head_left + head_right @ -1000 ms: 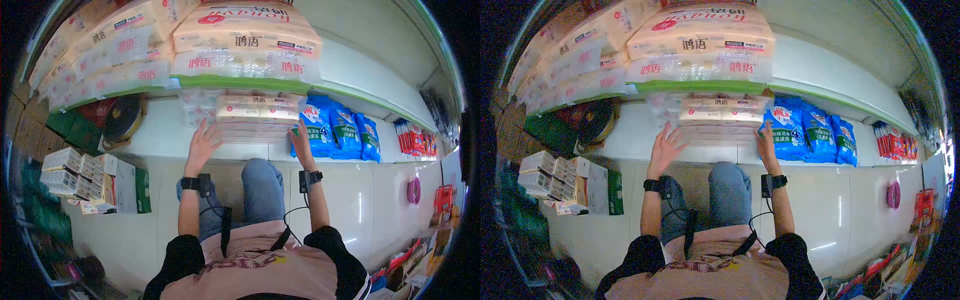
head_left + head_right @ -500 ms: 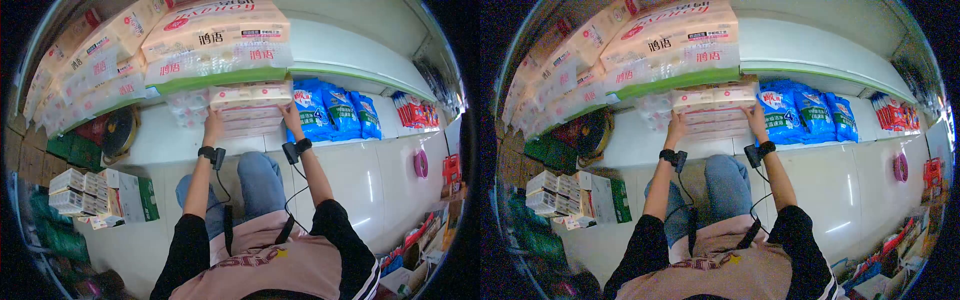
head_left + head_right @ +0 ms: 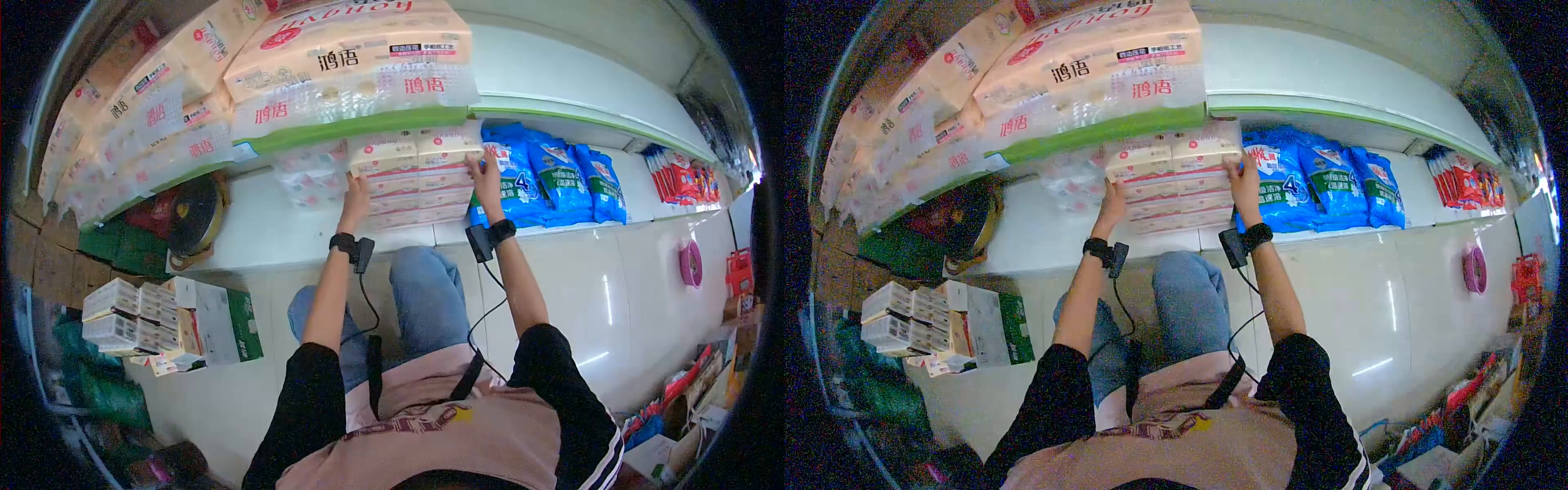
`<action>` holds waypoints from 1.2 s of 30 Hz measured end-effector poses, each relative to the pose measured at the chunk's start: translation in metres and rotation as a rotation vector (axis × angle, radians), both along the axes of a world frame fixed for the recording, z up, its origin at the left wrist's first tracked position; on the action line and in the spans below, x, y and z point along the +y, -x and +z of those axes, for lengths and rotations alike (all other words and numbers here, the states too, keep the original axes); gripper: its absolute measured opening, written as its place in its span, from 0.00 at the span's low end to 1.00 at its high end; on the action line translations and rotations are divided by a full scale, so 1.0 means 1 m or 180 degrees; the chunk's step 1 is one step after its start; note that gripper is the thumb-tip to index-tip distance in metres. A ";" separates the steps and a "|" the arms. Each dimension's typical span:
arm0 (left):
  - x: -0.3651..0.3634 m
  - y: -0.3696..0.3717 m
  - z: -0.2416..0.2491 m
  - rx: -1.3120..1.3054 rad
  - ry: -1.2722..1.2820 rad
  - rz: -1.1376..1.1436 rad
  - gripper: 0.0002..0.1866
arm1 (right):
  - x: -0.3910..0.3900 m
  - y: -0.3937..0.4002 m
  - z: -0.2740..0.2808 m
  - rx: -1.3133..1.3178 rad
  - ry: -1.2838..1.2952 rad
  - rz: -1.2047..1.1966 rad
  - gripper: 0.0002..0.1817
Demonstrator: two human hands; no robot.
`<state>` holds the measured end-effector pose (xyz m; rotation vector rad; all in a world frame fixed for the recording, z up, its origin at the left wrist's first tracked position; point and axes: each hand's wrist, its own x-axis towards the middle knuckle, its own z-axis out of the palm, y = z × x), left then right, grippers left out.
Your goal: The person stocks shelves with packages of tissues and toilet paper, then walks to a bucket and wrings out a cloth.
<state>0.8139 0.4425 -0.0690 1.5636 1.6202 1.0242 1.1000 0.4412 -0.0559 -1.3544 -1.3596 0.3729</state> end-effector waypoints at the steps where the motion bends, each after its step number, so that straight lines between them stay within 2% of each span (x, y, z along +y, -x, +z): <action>1: 0.001 0.001 -0.006 -0.0432 -0.0279 -0.0059 0.23 | -0.005 0.002 0.002 -0.0001 0.0015 -0.0010 0.21; 3: -0.001 0.001 -0.022 -0.0131 -0.0522 -0.0046 0.24 | -0.016 0.014 0.003 -0.0082 -0.0173 -0.0175 0.24; 4: -0.006 0.002 -0.030 0.0163 -0.0778 -0.0034 0.24 | -0.016 0.012 -0.009 -0.0040 -0.0023 -0.0104 0.30; 5: -0.011 0.002 -0.034 0.0172 -0.0777 -0.0020 0.24 | -0.022 0.014 -0.016 -0.0033 -0.0023 -0.0089 0.30; 7: -0.018 0.002 -0.039 -0.0095 -0.0496 -0.0023 0.25 | -0.034 0.016 -0.032 0.0279 0.0446 0.0217 0.36; 8: -0.021 -0.001 -0.032 -0.0107 0.0100 0.0089 0.27 | -0.032 0.016 -0.043 -0.0381 0.0082 0.0026 0.46; 9: -0.024 -0.003 -0.027 -0.0114 0.0089 0.0106 0.27 | -0.033 0.014 -0.053 -0.0388 0.0070 0.0043 0.46; 12: -0.019 -0.002 -0.043 -0.0398 -0.0051 0.0153 0.29 | -0.050 0.019 -0.051 0.0101 0.0324 0.0487 0.56; 13: -0.017 -0.002 -0.046 -0.0535 -0.0157 0.0176 0.30 | -0.049 0.016 -0.055 0.0104 0.0301 0.0505 0.56; 15: -0.015 0.003 -0.052 -0.0656 -0.0270 0.0204 0.31 | -0.049 0.009 -0.062 0.0674 0.0391 0.0762 0.56; 17: -0.027 0.002 -0.026 -0.0279 -0.0207 0.0299 0.32 | -0.055 0.001 -0.058 0.0615 0.0368 0.0661 0.54; 18: -0.033 0.002 -0.017 -0.0283 -0.0221 0.0302 0.32 | -0.060 -0.007 -0.057 -0.0337 0.0550 0.0449 0.54; 19: -0.035 0.004 -0.013 0.0097 -0.0170 0.0604 0.32 | -0.065 -0.012 -0.053 -0.1291 0.0711 0.0221 0.53; 20: -0.034 0.005 -0.006 0.0476 -0.0129 0.0913 0.32 | -0.085 -0.001 -0.005 -0.1494 0.0566 -0.0112 0.38; 21: -0.036 0.006 0.012 0.0474 -0.0165 0.0924 0.32 | -0.094 0.009 0.046 -0.1491 0.0527 -0.0111 0.38; 23: -0.055 0.005 0.058 -0.0557 -0.0890 0.1318 0.27 | -0.113 0.025 0.130 -0.0566 -0.0037 0.0463 0.21; 24: -0.061 0.008 0.077 -0.0548 -0.0879 0.1316 0.27 | -0.116 0.036 0.158 -0.0217 -0.0211 0.0510 0.15; 25: -0.066 0.013 0.094 -0.0895 -0.1176 0.1307 0.23 | -0.117 0.047 0.183 0.0136 -0.0368 0.0546 0.12; 26: -0.074 0.013 0.110 -0.1250 -0.1474 0.1292 0.19 | -0.117 0.055 0.208 0.0671 -0.0040 0.1036 0.13; 27: -0.084 0.008 0.132 -0.1254 -0.1474 0.1278 0.19 | -0.113 0.063 0.229 0.1202 0.0265 0.1524 0.14; 29: -0.100 -0.001 0.166 -0.2022 -0.1460 0.1010 0.11 | -0.095 0.079 0.249 0.2061 0.0910 0.2332 0.16; 33: -0.118 -0.005 0.163 -0.1471 -0.1761 0.0708 0.08 | -0.064 0.106 0.251 0.2333 0.0370 0.2046 0.14; 35: -0.130 0.000 0.154 -0.1372 -0.1364 0.0283 0.07 | -0.062 0.101 0.255 0.2120 0.0149 0.1966 0.14; 36: -0.136 0.005 0.150 -0.1346 -0.1378 0.0307 0.07 | -0.063 0.098 0.258 0.1976 0.0192 0.2022 0.13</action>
